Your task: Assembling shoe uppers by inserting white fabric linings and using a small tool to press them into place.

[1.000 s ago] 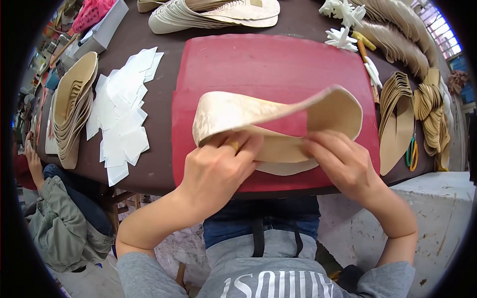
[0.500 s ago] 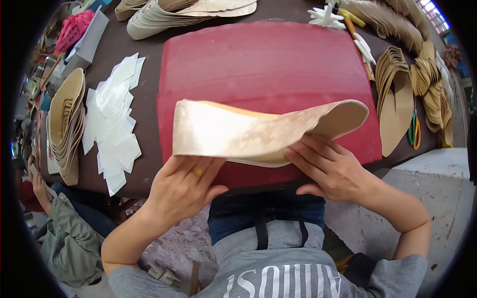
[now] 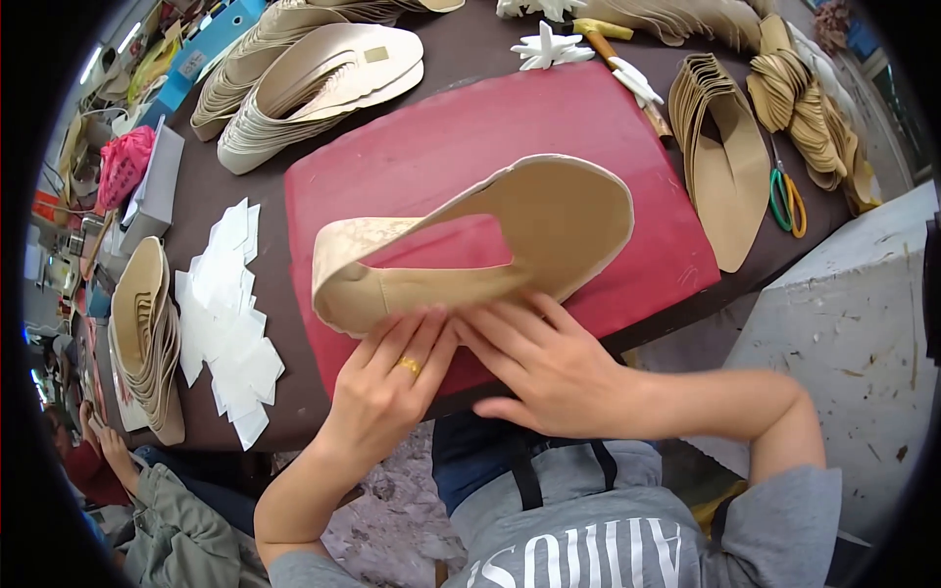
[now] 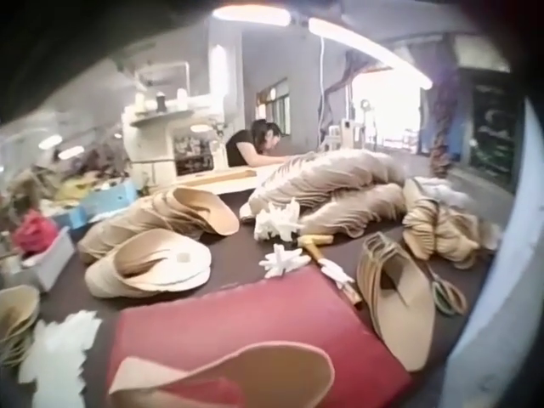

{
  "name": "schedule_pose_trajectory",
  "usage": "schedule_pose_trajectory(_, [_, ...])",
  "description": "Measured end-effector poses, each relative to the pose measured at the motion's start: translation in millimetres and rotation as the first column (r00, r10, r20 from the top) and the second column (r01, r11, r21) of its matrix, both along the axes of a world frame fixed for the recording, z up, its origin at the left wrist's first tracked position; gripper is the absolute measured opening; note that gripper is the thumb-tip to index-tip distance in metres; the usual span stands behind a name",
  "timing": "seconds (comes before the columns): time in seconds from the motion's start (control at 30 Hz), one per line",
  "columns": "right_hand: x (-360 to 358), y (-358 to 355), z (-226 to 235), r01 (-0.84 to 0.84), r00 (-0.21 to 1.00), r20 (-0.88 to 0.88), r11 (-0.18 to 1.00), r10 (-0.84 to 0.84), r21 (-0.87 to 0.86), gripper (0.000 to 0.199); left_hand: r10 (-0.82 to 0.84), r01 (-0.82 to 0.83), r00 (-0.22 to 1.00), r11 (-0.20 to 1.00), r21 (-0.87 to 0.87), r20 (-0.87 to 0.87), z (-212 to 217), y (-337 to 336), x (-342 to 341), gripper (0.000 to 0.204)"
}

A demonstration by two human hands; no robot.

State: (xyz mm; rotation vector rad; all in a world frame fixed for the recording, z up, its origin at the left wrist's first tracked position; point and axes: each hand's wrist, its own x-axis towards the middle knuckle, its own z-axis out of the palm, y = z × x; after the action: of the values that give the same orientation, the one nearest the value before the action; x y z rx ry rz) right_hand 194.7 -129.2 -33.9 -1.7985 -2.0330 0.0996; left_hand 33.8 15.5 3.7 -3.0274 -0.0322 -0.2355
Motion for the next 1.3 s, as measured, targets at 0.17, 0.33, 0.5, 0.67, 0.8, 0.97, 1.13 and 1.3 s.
schedule_pose_trajectory(0.17, [70,-41,2,0.266,0.939,0.236,0.963,-0.249,-0.041,0.055,-0.032,0.032,0.999,0.998,-0.062,0.004,1,2,5,0.032])
schedule_pose_trajectory(0.33, [30,-30,6,0.193,0.972,-0.12,0.977,-0.203,-0.086,0.051,-0.088,0.097,0.991,0.991,-0.096,0.098,-8,-10,36,0.031])
schedule_pose_trajectory(0.5, [91,-18,-8,0.223,0.974,-0.021,0.973,-0.225,-0.05,0.049,-0.123,0.134,0.988,0.983,-0.124,0.09,-6,-4,41,0.03])
schedule_pose_trajectory(0.67, [140,10,3,0.285,0.948,-0.127,0.955,-0.293,-0.079,0.041,-0.093,0.114,0.988,0.979,-0.172,0.122,7,-1,59,0.029])
schedule_pose_trajectory(0.8, [142,10,52,0.126,0.849,-0.509,0.99,-0.14,-0.063,0.029,0.117,0.023,0.934,0.922,-0.385,0.338,40,13,51,0.024])
schedule_pose_trajectory(0.97, [118,21,92,0.014,0.617,-0.787,1.0,-0.008,0.001,0.019,0.589,-0.06,0.798,0.288,-0.956,0.127,92,18,40,0.012])
schedule_pose_trajectory(1.13, [94,31,98,0.009,0.584,-0.812,1.0,0.014,0.023,0.016,0.426,-0.217,0.904,0.377,-0.9,-0.04,115,15,46,0.021])
schedule_pose_trajectory(1.3, [85,28,95,-0.002,0.665,-0.745,0.998,0.052,0.068,0.014,0.512,-0.413,0.842,0.411,-0.812,-0.169,109,9,38,0.022])
